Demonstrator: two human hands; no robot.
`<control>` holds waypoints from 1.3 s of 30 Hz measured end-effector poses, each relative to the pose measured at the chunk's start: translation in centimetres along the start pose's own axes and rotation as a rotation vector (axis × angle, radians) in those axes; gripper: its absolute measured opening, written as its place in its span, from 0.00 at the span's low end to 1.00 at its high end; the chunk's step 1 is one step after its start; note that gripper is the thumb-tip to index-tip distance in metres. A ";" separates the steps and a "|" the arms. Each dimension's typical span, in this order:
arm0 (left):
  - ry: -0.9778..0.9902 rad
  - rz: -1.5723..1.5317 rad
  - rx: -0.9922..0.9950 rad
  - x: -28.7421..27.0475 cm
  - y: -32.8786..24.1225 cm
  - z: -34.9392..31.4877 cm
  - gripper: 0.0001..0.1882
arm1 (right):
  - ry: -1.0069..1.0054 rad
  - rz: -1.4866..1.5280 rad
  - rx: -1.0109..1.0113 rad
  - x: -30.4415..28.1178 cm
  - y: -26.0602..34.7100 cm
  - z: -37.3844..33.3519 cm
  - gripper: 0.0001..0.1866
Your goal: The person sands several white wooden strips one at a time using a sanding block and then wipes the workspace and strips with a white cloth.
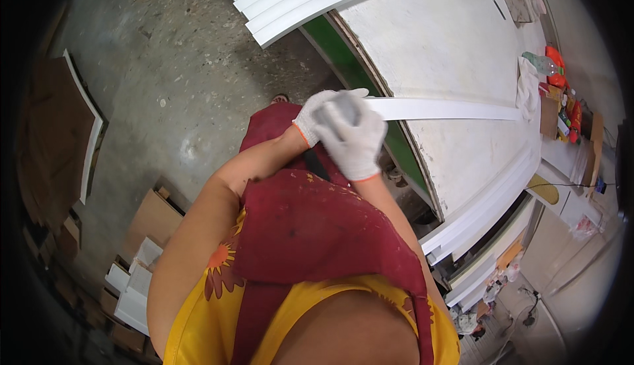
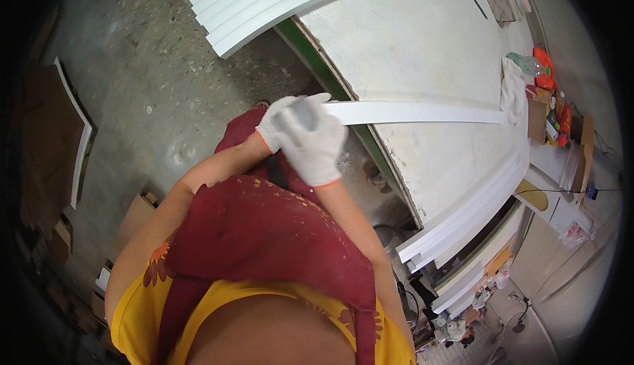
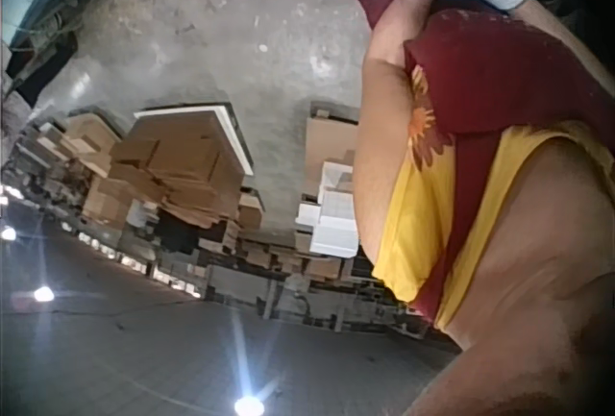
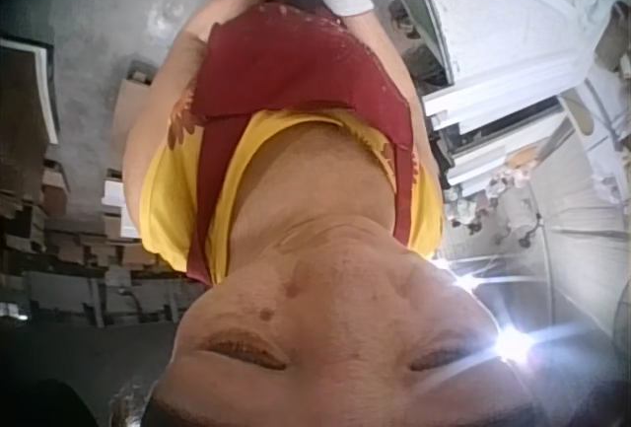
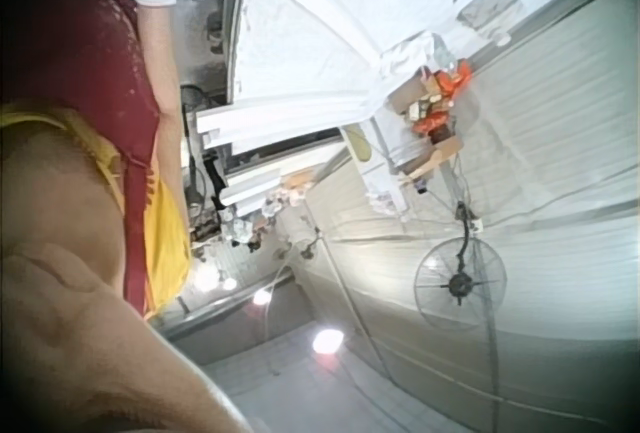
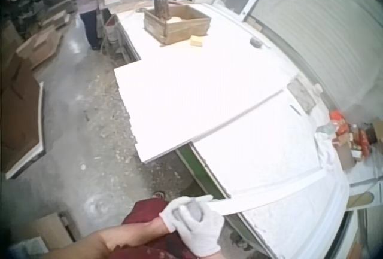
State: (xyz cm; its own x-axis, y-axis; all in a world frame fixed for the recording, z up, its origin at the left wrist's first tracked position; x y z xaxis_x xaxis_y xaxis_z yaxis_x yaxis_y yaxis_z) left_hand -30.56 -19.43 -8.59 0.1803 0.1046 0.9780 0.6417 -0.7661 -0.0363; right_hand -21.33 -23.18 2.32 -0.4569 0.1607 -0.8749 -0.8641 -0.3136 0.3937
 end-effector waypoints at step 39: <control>-0.006 0.680 0.280 -2.8 0.4 0.1 0.23 | 0.038 0.046 0.064 -1.6 -2.9 0.5 0.25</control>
State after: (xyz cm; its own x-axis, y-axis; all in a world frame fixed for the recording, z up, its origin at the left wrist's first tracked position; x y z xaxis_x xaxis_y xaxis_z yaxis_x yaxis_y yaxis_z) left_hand -30.79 -19.95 -11.40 0.6096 -0.3318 0.7199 0.5534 -0.4721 -0.6862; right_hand -18.21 -22.03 2.70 -0.4893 0.1116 -0.8649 -0.8546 -0.2590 0.4501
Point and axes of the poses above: each hand's wrist, its own z-axis towards the middle knuckle, its own x-axis out of the palm, y = z × x, the point moved 2 cm from there along z, towards the middle knuckle, and after that the axes turned 6 degrees about z, right-handed, at the moved point
